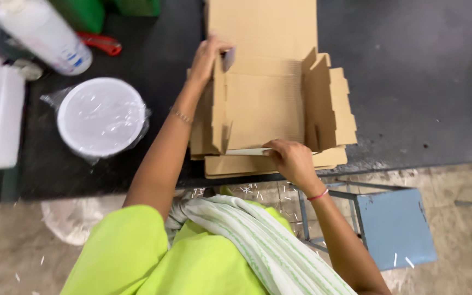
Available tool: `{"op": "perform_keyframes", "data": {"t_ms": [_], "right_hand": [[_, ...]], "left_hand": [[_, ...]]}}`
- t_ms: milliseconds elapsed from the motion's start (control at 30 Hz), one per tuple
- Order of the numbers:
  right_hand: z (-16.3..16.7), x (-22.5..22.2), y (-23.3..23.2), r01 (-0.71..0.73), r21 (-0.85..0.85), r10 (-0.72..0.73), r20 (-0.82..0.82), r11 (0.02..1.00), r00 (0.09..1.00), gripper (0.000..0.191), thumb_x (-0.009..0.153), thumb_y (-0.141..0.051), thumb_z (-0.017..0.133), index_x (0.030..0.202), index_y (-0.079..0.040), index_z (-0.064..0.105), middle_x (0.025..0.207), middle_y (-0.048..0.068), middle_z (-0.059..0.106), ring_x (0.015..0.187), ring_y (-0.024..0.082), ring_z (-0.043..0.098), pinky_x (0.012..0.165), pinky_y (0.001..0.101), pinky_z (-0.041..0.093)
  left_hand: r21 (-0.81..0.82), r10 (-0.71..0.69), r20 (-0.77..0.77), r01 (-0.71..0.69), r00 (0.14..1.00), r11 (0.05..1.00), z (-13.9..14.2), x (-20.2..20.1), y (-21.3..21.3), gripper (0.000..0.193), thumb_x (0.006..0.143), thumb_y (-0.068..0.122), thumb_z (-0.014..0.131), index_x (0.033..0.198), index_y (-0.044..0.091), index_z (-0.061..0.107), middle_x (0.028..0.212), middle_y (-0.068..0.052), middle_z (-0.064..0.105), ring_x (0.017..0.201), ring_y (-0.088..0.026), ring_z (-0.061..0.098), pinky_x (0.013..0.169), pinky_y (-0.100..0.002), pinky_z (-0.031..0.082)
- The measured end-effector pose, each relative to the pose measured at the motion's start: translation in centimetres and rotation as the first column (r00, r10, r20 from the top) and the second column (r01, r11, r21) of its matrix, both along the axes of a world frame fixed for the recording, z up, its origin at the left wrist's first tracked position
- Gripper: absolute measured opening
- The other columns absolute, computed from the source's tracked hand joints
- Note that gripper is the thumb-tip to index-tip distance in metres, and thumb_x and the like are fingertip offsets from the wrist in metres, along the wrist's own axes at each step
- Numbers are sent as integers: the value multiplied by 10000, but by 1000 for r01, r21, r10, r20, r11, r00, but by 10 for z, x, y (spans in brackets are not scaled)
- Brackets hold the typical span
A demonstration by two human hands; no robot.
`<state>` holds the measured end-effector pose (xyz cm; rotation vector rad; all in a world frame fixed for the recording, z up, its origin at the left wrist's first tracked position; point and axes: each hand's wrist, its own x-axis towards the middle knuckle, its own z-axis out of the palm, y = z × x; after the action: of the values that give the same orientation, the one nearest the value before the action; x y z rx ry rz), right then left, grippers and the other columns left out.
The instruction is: The person folds flat cardboard box blanks on a workbench, creasing and tucking the flaps to form open boxes. They place white cardboard inserts into the boxes, stack the finished boxes aside, and at one point pick up plastic-wrapped round white lids from the table and set them down.
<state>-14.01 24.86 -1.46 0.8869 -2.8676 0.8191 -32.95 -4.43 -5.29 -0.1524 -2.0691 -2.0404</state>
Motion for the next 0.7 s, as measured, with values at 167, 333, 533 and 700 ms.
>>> {"op": "perform_keyframes", "data": {"t_ms": [167,333,533,700], "right_hand": [[1,1,-2,5,-26,-5,25,1000,1000,144,829,-88,707,961,-125,753,886,70,742,769,317,687,649,432,533],[9,-1,-8,14,-2,-14,37,1000,999,158,813,-73,708,950,-129,761,861,75,732,760,320,689,629,431,529],[33,-6,-15,-102,81,92,120,991,988,383,820,-27,679,1171,-177,706,977,69,734,848,329,683,679,437,540],[42,-17,-42,-369,269,308,242,890,920,817,780,87,586,1521,-227,446,1179,91,634,1047,338,629,794,462,520]], "left_hand": [[121,54,-9,-53,998,991,-22,17,6,742,1078,580,362,812,6,750,743,-78,657,670,-146,622,677,-282,527],[412,56,95,-90,994,907,-38,27,15,503,1098,501,493,925,44,609,904,-34,593,803,-143,533,717,-278,464],[238,-17,10,14,1000,971,-40,45,8,600,1040,564,564,1342,63,429,1084,-55,603,1026,-140,559,895,-300,494],[51,-168,72,165,983,985,-33,59,-10,853,904,662,658,1421,89,295,1257,-136,570,1223,-235,564,1007,-404,503]]}}
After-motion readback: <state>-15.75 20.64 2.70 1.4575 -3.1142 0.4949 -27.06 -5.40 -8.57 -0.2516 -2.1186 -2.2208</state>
